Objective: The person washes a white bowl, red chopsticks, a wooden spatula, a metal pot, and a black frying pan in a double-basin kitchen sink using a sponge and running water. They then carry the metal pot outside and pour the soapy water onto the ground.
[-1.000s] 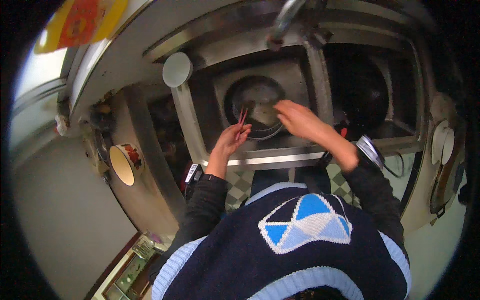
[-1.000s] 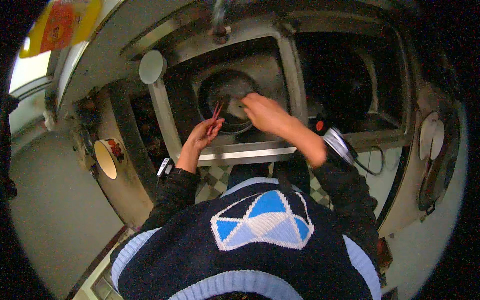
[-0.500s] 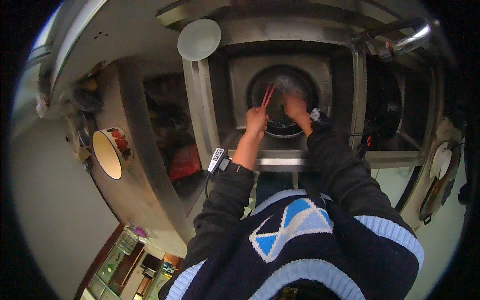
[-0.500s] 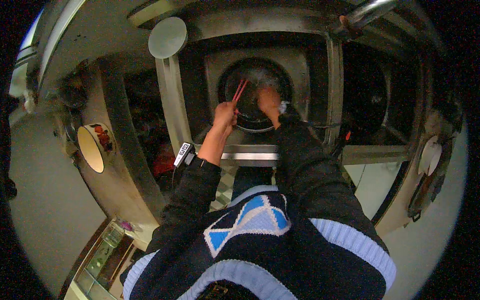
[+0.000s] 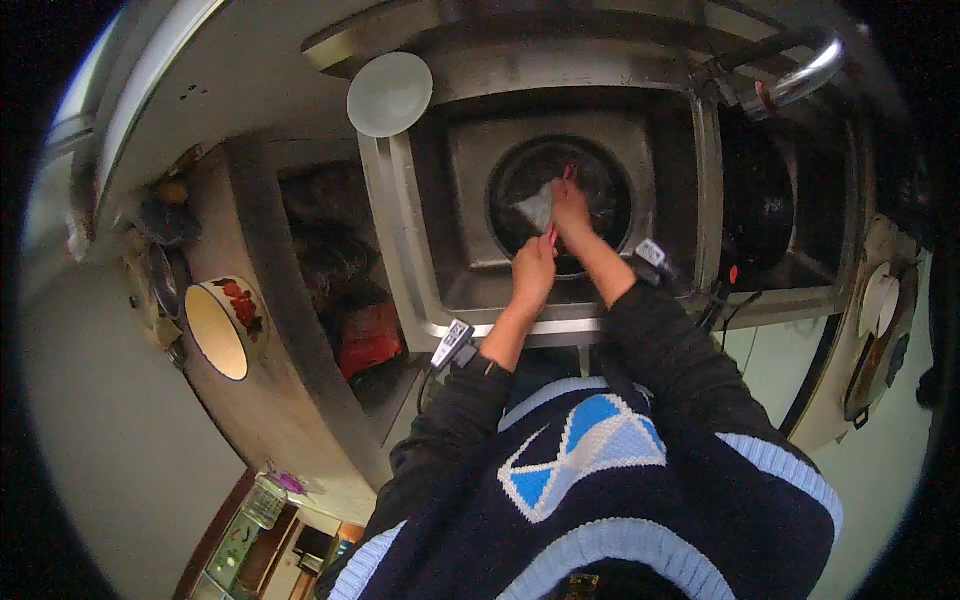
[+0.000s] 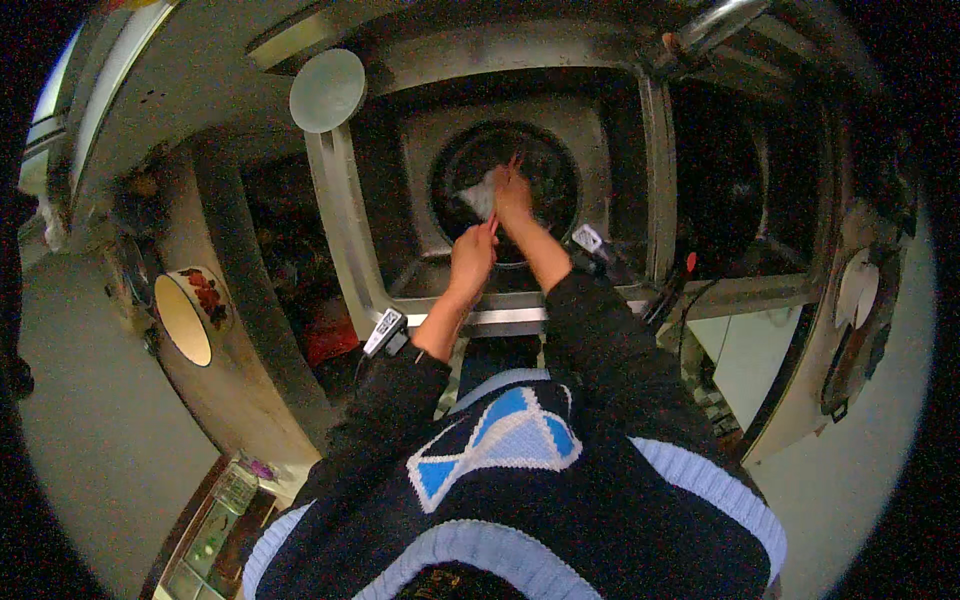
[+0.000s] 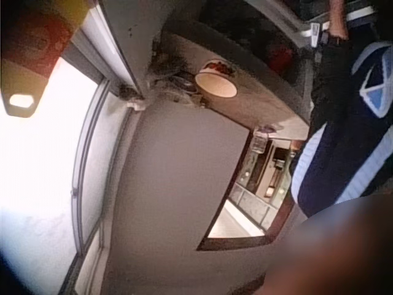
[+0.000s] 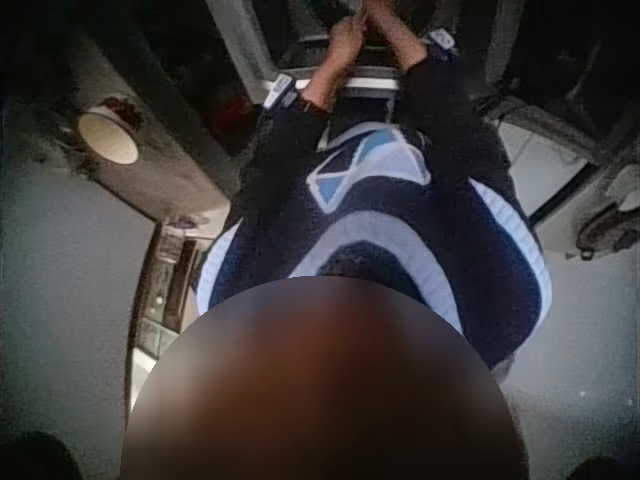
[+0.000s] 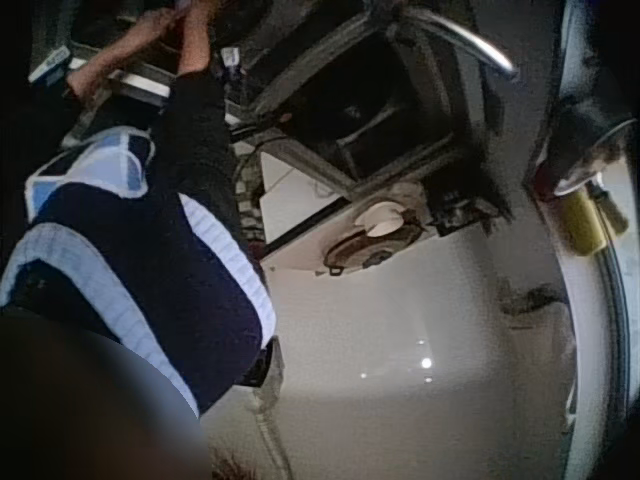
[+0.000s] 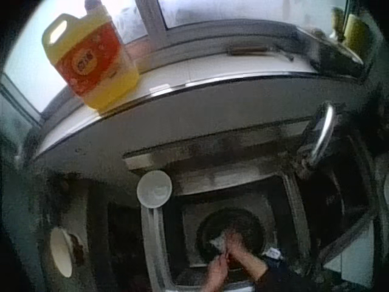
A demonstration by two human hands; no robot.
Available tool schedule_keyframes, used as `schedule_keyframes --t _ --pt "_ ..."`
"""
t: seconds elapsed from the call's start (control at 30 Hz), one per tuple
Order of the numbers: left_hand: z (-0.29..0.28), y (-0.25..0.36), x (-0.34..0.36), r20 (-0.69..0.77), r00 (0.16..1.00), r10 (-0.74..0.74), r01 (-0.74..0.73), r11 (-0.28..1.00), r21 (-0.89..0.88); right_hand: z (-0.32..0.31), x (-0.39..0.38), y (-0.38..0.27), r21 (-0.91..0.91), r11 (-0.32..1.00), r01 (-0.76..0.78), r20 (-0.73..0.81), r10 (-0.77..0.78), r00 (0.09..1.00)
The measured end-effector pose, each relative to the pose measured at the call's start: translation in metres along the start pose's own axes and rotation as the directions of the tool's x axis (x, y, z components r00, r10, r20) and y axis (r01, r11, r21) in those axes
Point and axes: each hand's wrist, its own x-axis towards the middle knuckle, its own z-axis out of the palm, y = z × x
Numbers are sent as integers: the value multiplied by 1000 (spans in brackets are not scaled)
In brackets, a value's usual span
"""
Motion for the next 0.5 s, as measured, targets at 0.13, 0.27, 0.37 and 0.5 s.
schedule_keyframes --t 0.13,0.27,0.37,0.5 --pt "-26 19 -39 108 980 -165 192 922 -335 0 43 9 -223 973 67 -206 -114 972" --pt "-34 19 -36 14 910 -415 331 705 -627 15 18 5 -53 988 147 -159 -154 975" --pt "-19 21 -11 -310 924 -223 -57 722 -689 27 -35 -7 -5 997 71 9 -71 997" --pt "-12 26 9 -501 801 -329 -24 818 -575 17 -88 -25 27 981 191 20 -192 981"
